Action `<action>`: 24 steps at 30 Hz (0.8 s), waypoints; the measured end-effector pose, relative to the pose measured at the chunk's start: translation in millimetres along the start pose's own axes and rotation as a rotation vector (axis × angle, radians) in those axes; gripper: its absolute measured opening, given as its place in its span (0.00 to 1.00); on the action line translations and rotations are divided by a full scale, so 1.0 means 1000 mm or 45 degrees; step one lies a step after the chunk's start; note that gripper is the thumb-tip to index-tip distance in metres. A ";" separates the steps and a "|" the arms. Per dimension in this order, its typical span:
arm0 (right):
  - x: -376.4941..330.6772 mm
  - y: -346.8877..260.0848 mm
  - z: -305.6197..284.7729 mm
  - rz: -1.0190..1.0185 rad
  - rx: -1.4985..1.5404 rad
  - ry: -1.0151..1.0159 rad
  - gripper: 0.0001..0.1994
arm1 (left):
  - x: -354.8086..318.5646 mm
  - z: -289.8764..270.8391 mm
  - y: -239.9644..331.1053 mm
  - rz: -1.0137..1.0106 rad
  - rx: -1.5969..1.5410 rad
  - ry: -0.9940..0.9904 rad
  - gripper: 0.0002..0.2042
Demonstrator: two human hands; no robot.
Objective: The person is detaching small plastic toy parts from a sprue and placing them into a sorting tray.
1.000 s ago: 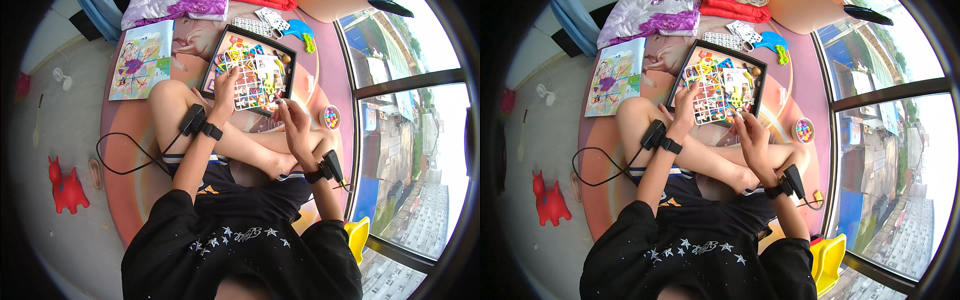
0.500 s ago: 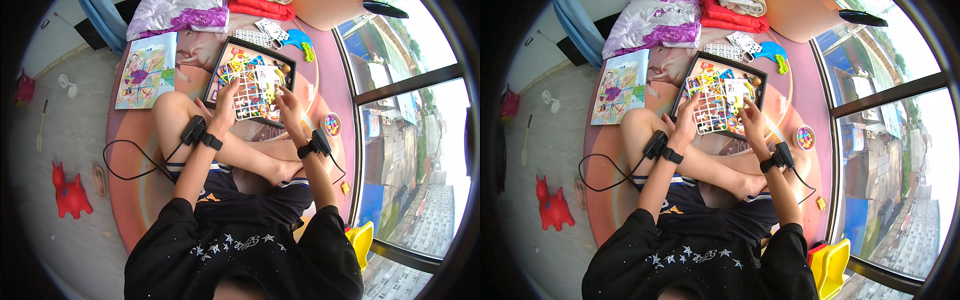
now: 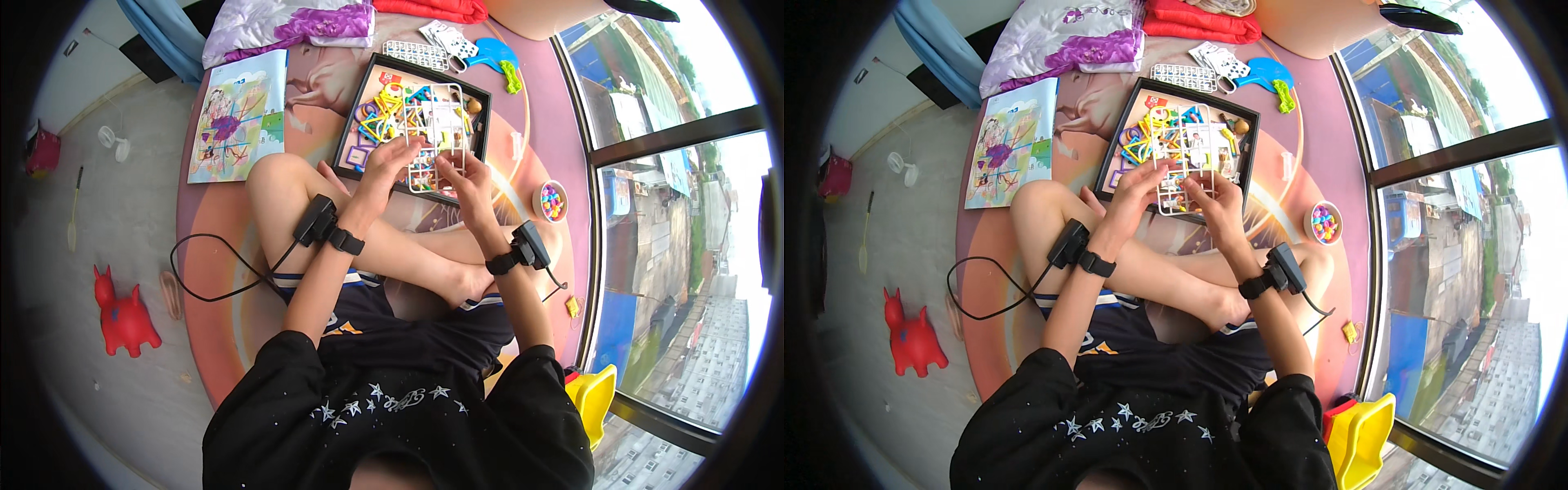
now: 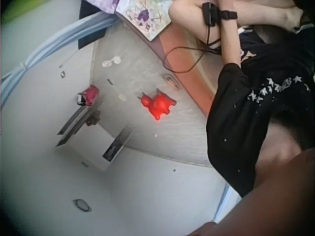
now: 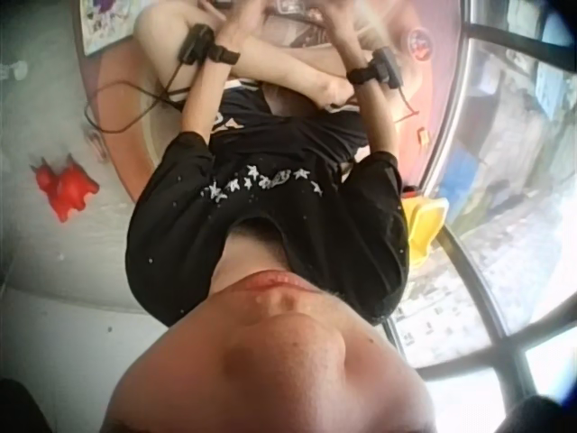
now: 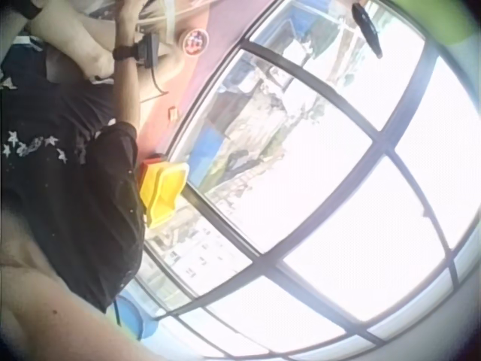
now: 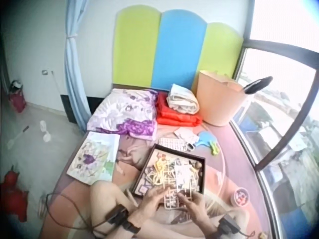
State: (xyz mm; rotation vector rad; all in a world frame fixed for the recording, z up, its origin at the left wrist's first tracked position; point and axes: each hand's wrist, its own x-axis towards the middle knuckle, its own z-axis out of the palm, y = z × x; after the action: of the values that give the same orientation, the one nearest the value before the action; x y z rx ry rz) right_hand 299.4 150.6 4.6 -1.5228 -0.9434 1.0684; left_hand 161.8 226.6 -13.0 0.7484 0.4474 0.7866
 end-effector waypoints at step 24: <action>0.000 0.022 -0.002 -0.266 -0.291 0.229 0.10 | 0.007 -0.014 -0.024 0.256 0.785 0.039 0.10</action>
State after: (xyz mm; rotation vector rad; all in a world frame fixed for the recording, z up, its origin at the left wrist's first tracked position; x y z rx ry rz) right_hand 301.9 145.8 -17.3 -1.6333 -1.0984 0.6811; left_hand 168.3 226.8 -40.6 1.3716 0.6608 0.8551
